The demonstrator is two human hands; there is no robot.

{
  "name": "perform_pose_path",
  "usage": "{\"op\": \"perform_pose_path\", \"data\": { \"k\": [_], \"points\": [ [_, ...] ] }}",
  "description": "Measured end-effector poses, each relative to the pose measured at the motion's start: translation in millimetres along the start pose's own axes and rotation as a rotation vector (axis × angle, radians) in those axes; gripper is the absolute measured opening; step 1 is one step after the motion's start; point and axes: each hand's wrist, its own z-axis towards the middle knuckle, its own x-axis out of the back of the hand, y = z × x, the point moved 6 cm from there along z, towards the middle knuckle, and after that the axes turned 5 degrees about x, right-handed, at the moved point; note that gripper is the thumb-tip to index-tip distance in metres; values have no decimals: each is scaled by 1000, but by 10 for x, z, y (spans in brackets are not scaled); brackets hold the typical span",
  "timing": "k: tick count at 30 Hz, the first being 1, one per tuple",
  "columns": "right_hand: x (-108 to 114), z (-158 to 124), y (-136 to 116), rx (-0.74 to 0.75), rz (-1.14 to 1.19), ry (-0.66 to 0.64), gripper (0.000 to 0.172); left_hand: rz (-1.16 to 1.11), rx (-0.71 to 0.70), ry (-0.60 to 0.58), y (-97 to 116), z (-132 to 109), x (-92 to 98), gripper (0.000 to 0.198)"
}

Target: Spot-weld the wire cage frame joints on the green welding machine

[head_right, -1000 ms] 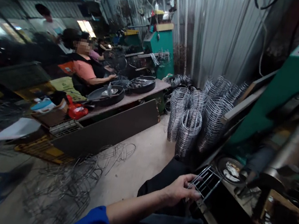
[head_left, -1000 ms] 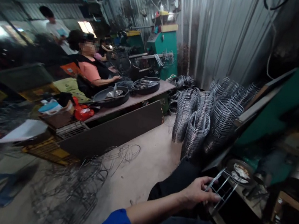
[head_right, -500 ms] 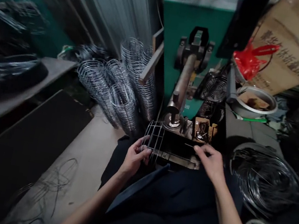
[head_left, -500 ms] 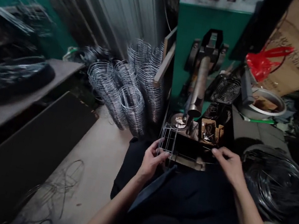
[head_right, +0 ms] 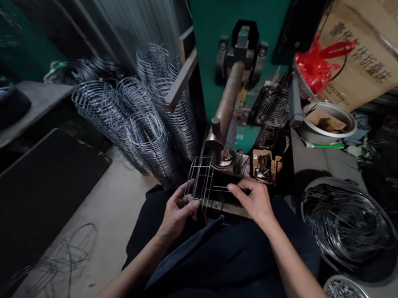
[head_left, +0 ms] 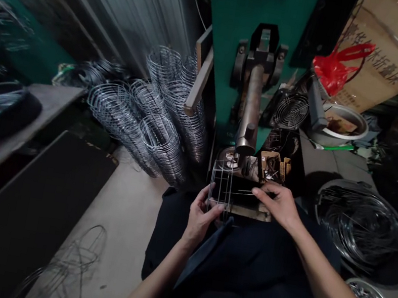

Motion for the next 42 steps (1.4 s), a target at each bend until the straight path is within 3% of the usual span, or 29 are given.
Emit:
{"op": "perform_pose_path", "data": {
  "k": [10, 42],
  "points": [
    [-128, 163, 154, 67, -101, -27, 49, 82, -13, 25, -1, 171, -76, 81],
    [18, 625, 234, 78, -113, -56, 45, -22, -41, 44, 23, 614, -281, 84]
  ]
}}
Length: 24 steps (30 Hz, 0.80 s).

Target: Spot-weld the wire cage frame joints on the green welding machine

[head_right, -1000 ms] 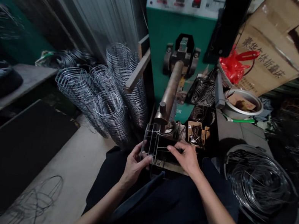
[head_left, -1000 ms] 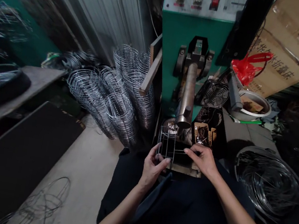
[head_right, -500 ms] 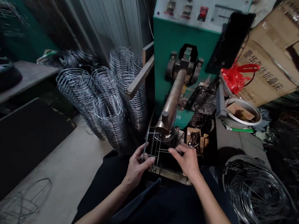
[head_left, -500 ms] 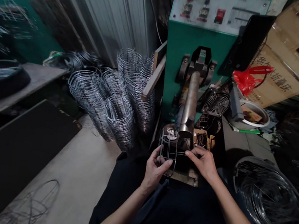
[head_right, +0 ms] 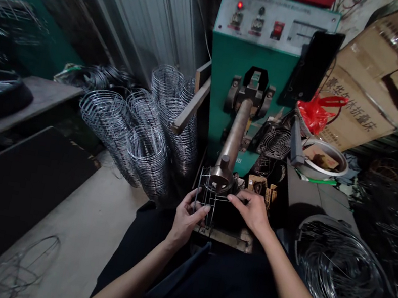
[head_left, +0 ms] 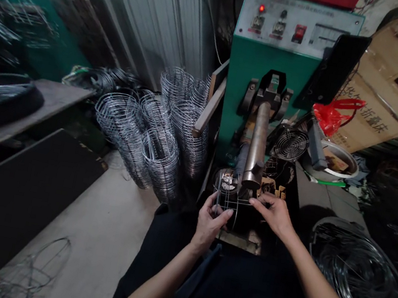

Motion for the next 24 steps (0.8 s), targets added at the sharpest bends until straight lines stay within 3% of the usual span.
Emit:
{"op": "perform_pose_path", "data": {
  "k": [18, 21, 24],
  "points": [
    [44, 146, 28, 3, -67, 8, 43, -17, -29, -29, -16, 127, -50, 78],
    [189, 29, 64, 31, -105, 10, 42, 8, -25, -41, 3, 134, -60, 76],
    [443, -134, 60, 97, -189, 114, 37, 35, -9, -11, 14, 107, -56, 78]
  ]
}}
